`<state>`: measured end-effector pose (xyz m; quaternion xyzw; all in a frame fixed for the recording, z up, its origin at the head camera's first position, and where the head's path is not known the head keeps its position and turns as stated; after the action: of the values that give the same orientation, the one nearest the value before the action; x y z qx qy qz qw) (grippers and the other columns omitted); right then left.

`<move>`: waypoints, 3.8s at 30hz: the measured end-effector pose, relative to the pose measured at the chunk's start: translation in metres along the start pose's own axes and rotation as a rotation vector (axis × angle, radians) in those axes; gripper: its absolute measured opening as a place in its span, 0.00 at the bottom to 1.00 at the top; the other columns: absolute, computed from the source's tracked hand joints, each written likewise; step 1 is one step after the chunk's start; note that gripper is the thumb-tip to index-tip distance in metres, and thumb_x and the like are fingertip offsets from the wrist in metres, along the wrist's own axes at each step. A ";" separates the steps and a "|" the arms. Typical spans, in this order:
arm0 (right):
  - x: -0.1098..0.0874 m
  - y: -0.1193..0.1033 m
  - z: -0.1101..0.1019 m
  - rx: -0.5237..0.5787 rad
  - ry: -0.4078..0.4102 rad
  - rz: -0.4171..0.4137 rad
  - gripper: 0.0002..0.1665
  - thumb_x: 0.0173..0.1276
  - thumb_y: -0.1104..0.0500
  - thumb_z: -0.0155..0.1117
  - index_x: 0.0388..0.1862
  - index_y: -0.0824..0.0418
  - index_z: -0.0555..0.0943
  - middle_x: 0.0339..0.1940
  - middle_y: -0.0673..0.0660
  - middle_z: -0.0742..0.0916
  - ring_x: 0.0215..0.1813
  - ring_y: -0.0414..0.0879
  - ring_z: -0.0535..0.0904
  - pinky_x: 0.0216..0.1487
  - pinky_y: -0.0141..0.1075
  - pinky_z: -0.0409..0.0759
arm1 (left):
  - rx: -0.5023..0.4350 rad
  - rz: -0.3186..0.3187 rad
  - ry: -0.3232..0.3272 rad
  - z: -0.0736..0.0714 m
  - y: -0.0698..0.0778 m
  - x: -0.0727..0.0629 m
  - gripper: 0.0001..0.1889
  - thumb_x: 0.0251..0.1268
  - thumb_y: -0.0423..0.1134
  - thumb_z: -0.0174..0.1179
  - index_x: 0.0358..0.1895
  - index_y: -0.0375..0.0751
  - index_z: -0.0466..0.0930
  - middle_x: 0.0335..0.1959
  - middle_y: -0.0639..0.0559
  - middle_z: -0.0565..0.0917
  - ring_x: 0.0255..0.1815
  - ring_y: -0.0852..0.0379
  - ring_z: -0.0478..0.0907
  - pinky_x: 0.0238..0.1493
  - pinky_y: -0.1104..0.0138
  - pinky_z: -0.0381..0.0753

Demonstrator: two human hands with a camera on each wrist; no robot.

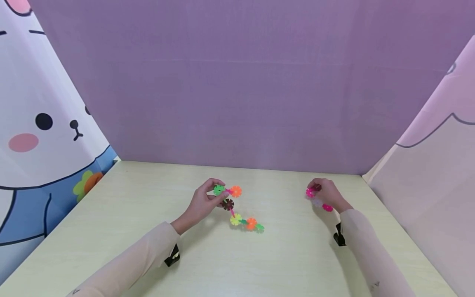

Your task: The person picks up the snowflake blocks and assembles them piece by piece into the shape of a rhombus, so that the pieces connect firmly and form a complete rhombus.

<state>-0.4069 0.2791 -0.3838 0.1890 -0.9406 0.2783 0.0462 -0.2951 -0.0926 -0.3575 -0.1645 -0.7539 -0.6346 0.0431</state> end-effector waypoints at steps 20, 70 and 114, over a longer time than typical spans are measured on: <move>-0.013 -0.069 0.023 0.324 0.001 -0.073 0.10 0.58 0.70 0.61 0.41 0.66 0.80 0.36 0.62 0.84 0.35 0.49 0.80 0.32 0.33 0.79 | 0.004 0.007 -0.001 0.000 0.001 -0.001 0.14 0.62 0.32 0.57 0.49 0.34 0.69 0.45 0.34 0.78 0.32 0.39 0.83 0.35 0.57 0.83; -0.004 -0.184 0.071 0.772 -0.111 0.045 0.11 0.61 0.69 0.58 0.43 0.72 0.78 0.33 0.61 0.85 0.30 0.42 0.81 0.42 0.49 0.79 | 0.004 0.121 0.010 -0.003 -0.024 0.006 0.17 0.59 0.37 0.60 0.49 0.37 0.70 0.45 0.39 0.78 0.27 0.49 0.84 0.33 0.63 0.83; 0.003 -0.188 0.087 0.910 -0.105 0.142 0.12 0.59 0.71 0.61 0.41 0.77 0.78 0.23 0.49 0.85 0.25 0.41 0.80 0.30 0.29 0.76 | 0.051 0.085 -0.014 -0.003 0.005 -0.002 0.14 0.60 0.29 0.58 0.49 0.33 0.74 0.45 0.36 0.79 0.31 0.39 0.83 0.37 0.64 0.83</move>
<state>-0.3362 0.0861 -0.3614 0.1390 -0.7344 0.6554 -0.1086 -0.2917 -0.0954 -0.3524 -0.1999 -0.7623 -0.6117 0.0690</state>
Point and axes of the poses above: each hand's wrist, its own x-axis towards the middle knuckle, its own z-axis out of the palm, y = z × x, the point moved 5 cm from there along x, towards the middle knuckle
